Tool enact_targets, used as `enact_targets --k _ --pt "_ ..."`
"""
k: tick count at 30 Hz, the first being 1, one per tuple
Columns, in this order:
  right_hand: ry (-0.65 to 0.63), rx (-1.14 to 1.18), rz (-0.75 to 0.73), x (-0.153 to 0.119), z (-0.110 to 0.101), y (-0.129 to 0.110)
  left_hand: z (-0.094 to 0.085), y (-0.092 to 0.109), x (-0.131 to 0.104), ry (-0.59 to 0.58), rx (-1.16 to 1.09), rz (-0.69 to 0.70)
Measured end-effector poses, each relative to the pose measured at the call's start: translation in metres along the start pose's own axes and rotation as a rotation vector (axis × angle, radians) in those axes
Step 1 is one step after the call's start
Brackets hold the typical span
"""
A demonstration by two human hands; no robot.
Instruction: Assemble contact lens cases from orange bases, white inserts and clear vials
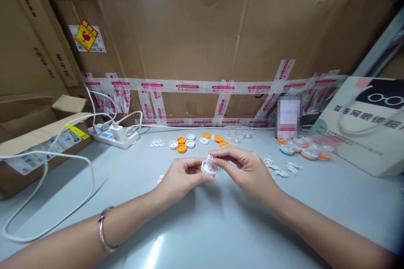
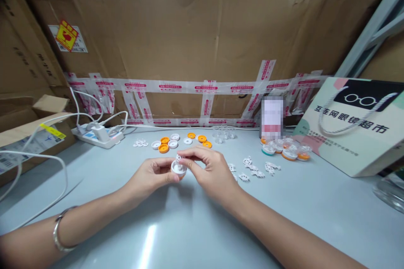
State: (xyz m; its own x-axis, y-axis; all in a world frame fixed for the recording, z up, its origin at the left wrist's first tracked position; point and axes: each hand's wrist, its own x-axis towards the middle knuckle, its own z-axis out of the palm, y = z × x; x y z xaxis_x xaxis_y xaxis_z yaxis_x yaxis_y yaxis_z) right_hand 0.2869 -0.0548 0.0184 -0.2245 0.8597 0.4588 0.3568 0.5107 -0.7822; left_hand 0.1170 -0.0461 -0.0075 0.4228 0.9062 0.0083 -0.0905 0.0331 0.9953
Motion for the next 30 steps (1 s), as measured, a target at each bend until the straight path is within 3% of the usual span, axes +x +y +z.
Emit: enact_targets --k 13,20,23,26,30 --pt "-0.049 0.051 -0.132 0.000 0.005 0.009 -0.002 -0.002 -0.003 -0.018 -0.009 -0.009" --pt "-0.135 0.105 0.002 0.004 -0.004 0.008 -0.005 -0.001 -0.001 -0.067 -0.010 -0.031" --pt "-0.086 0.158 0.076 0.011 -0.014 0.011 -0.007 0.003 -0.001 -0.051 -0.001 -0.021" --pt "-0.076 0.027 0.098 0.016 -0.021 0.022 -0.009 0.004 -0.002 -0.040 0.004 -0.013" --pt "-0.245 -0.239 0.113 0.017 -0.021 0.038 -0.013 0.003 -0.001 -0.021 0.015 0.003"
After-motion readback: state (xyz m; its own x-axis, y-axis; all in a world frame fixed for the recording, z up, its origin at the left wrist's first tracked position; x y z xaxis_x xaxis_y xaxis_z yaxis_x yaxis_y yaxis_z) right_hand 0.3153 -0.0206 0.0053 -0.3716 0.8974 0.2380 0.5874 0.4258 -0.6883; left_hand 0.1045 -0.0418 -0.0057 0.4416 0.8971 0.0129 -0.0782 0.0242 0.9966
